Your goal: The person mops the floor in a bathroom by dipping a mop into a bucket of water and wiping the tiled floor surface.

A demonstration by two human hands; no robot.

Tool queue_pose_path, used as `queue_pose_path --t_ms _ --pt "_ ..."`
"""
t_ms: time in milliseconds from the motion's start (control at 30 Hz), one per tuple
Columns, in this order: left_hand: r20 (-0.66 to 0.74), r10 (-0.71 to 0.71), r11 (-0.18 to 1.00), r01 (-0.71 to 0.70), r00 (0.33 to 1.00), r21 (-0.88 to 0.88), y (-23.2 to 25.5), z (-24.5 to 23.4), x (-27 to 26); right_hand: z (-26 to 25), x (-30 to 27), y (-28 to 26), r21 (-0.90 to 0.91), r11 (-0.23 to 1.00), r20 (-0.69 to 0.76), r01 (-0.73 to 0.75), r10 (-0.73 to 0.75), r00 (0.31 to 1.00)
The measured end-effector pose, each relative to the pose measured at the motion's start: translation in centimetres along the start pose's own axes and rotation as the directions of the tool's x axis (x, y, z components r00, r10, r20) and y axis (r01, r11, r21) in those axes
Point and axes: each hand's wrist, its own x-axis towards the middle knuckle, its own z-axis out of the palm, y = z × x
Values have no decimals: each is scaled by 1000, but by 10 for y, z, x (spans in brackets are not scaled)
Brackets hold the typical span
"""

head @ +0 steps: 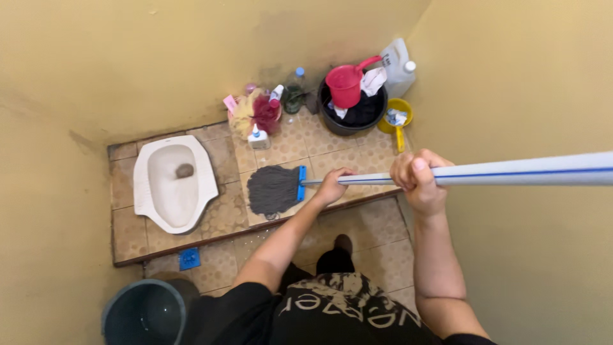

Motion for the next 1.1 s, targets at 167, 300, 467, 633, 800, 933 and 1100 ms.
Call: queue_pose_path --t_ms 167,300,467,633,800,933,1100 --pt "-4 52 994 -52 999 -96 -17 102 61 -94 8 -25 -140 986 -7 93 -95 995" --pt "174 -146 973 109 974 205 -18 146 87 -175 21 -62 -73 970 -11 230 -232 973" --pt "143 -197 883 112 970 456 -25 149 84 -212 4 -55 -112 976 -248 185 -207 946" --pt "0 -231 909 216 973 356 -35 113 56 -216 14 -20 -111 978 -293 178 -203 934" --pt "-185 -142 872 211 973 441 -45 77 37 -201 13 15 14 991 -305 133 -122 944" --pt "-397 -78 799 295 915 523 -67 42 12 -176 1 51 131 985 -336 111 -61 940" --pt "-503 -110 722 417 857 552 -79 16 7 -147 -10 60 214 975 -219 59 -11 976"
